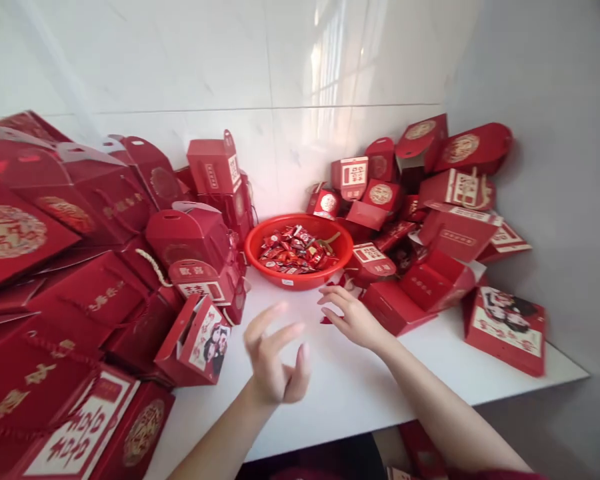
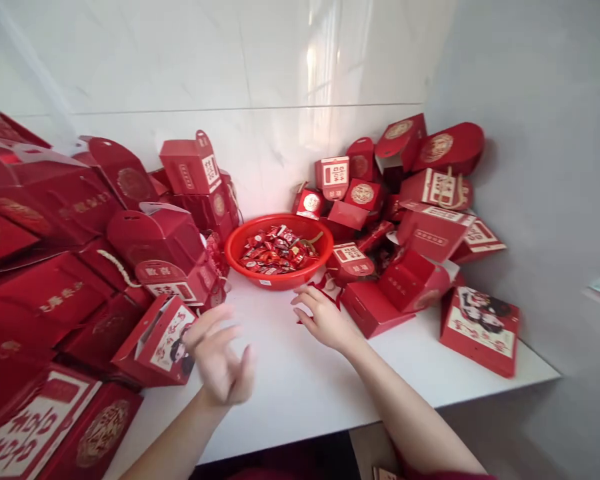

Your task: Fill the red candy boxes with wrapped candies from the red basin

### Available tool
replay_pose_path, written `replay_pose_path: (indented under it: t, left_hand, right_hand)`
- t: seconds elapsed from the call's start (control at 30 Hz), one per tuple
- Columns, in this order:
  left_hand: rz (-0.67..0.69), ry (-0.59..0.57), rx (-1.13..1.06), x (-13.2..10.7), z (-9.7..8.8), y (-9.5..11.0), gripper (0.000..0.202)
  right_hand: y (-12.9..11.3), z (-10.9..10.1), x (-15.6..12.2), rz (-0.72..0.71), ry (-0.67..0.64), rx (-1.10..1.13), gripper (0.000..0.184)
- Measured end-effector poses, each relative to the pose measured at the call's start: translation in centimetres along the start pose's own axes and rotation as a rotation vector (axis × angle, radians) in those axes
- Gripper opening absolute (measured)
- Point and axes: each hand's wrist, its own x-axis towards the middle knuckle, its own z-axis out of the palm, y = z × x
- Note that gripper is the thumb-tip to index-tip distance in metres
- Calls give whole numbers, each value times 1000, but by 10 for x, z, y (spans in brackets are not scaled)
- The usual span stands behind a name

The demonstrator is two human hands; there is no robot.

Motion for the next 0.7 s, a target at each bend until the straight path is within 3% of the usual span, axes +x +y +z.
replay_pose_path:
  t: [0.1, 0.2, 0.3, 0.37, 0.43, 0.57, 0.7]
  left_hand:
    - [-112, -238, -143, -15, 54, -10, 39]
    - [-282, -435, -177, -35, 91, -34, 36]
    - [-376, -725, -137, -51, 115, -55, 29]
    - [-381, -830, -137, -57, 127, -63, 30]
    - [-367, -898, -138, -61, 135, -65, 34]
    - [-331, -998, -135, -63, 140, -66, 42]
    - [-303, -1075, -104, -62, 138, -67, 49]
  right_hand:
    - [2, -34, 5, -42, 46, -115, 19]
    - [9, -72, 7, 38, 126, -220, 19]
    - [22, -104, 4, 261, 107, -369, 23]
    - [32, -120, -3, 394, 30, -454, 24]
    - [40, -138, -12, 469, 40, -517, 24]
    - [41, -180, -25, 579, 435, -693, 27]
    - [34, -212, -13, 829, 793, -697, 63]
